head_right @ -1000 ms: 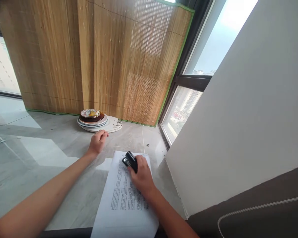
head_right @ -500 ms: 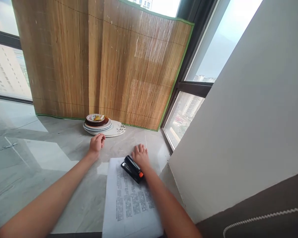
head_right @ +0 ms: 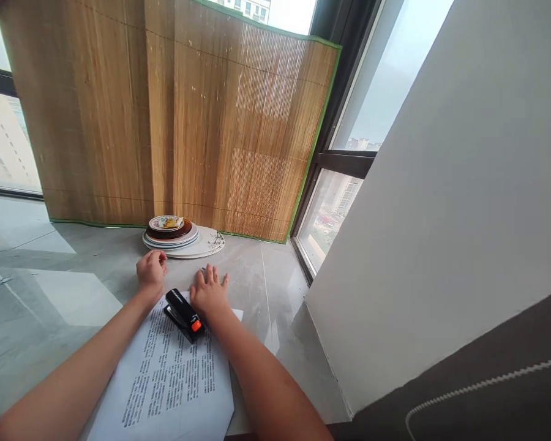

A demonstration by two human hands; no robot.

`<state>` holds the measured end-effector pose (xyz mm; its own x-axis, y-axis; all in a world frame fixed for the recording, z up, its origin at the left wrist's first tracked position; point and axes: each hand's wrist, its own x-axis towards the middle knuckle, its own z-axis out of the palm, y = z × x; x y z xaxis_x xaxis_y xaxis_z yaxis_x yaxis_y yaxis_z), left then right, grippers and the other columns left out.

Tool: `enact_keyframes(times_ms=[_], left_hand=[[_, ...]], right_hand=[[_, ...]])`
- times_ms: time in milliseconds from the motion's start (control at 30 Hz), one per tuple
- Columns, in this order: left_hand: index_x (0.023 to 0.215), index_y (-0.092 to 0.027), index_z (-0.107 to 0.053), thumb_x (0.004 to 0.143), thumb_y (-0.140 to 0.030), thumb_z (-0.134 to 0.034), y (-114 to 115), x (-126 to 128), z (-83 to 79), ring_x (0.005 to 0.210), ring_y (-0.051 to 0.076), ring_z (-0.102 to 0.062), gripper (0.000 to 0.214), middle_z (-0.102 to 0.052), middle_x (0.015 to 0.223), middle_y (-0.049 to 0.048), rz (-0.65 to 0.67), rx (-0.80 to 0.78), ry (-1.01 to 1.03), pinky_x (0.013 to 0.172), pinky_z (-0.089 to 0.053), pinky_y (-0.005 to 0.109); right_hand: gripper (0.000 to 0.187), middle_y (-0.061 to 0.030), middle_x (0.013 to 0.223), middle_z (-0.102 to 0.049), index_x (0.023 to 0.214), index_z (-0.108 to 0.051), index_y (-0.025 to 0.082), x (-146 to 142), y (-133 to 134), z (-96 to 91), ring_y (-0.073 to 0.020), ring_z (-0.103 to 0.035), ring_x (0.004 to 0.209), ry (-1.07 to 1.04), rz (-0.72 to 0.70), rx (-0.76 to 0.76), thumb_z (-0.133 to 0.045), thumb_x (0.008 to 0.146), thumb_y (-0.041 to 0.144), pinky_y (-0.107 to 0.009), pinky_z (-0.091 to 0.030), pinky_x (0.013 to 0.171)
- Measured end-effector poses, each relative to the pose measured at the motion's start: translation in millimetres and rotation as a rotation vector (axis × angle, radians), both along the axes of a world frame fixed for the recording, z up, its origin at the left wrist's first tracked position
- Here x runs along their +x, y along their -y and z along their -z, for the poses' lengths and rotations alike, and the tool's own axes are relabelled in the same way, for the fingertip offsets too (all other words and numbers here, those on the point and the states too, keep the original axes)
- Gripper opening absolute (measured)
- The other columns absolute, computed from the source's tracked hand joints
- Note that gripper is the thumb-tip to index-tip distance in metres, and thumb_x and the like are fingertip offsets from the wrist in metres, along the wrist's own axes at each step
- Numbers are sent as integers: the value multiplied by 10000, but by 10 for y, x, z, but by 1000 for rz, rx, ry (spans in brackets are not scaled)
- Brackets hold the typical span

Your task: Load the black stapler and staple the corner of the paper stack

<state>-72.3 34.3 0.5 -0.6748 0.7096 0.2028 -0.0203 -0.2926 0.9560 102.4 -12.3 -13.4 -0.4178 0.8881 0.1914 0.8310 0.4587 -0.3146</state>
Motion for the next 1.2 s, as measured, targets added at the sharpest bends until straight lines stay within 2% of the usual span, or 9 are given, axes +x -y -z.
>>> enact_keyframes(times_ms=[167, 300, 500, 600, 667, 767, 833, 933, 1200], left_hand=[[658, -220, -497, 814, -343, -516, 70, 223, -37, 471, 127, -319, 200, -375, 538, -37, 207, -11, -185, 455, -232, 273], [668, -204, -582, 895, -364, -521, 191, 450, -53, 650, 174, -532, 285, -567, 662, 19, 509, 16, -650, 606, -400, 285], [1000, -278, -788, 945, -414, -600, 340, 561, -49, 698, 145, -592, 239, -679, 1067, 30, 848, -77, -1156, 712, -457, 291], [1042, -318, -801, 933, -462, -643, 366, 546, -63, 674, 125, -584, 240, -659, 1114, 19, 888, -121, -1213, 680, -447, 283], [1024, -321, -807, 932, -477, -653, 365, 544, -69, 668, 120, -575, 237, -652, 1092, 15, 895, -137, -1219, 678, -443, 281], [1009, -307, -807, 936, -481, -657, 350, 547, -62, 682, 124, -567, 241, -649, 1055, 15, 896, -135, -1208, 686, -440, 280], [1009, -291, -804, 936, -479, -660, 340, 547, -52, 700, 129, -562, 248, -648, 1039, 19, 907, -127, -1197, 678, -433, 275], [1022, -268, -799, 936, -451, -664, 325, 537, -34, 704, 126, -550, 243, -646, 1026, 23, 936, -118, -1172, 675, -428, 266], [1012, -261, -802, 903, -265, -631, 281, 511, 33, 676, 114, -527, 203, -654, 1023, 16, 935, -116, -1150, 651, -420, 256]], right_hand=[[542, -186, 1708, -217, 1544, -425, 196, 527, -2, -19, -346, -230, 1578, 39, 48, -28, -409, 1082, 479, -676, -163, 1232], [505, -186, 1695, -259, 1522, -448, 194, 984, -75, -39, -338, -271, 1564, 83, 102, -37, -420, 1083, 443, -653, -194, 1229], [406, -157, 1625, -407, 1456, -500, 201, 1184, -188, -24, -288, -363, 1514, 54, 102, 20, -440, 1069, 307, -572, -251, 1222], [294, -141, 1438, -584, 1300, -601, 210, 1200, -165, -153, -271, -494, 1381, -36, 109, 66, -503, 1045, 317, -476, -379, 1121], [255, -101, 1149, -688, 1073, -658, 194, 1237, -89, -300, -224, -622, 1116, -159, 89, 93, -492, 1056, 387, -355, -453, 955], [366, -26, 887, -665, 892, -607, 201, 1294, 98, -489, -162, -608, 819, -286, -98, 19, -470, 1057, 498, -268, -419, 728], [332, -14, 909, -666, 940, -582, 206, 1305, 221, -538, -160, -595, 789, -259, -214, -54, -624, 964, 534, -258, -375, 667], [320, -26, 922, -676, 1001, -563, 204, 1276, 323, -518, -178, -591, 778, -162, -215, -76, -752, 857, 418, -268, -326, 640], [212, -43, 1055, -711, 1151, -645, 234, 1259, 315, -577, -209, -616, 967, -183, -330, 5, -691, 956, 302, -296, -391, 769]])
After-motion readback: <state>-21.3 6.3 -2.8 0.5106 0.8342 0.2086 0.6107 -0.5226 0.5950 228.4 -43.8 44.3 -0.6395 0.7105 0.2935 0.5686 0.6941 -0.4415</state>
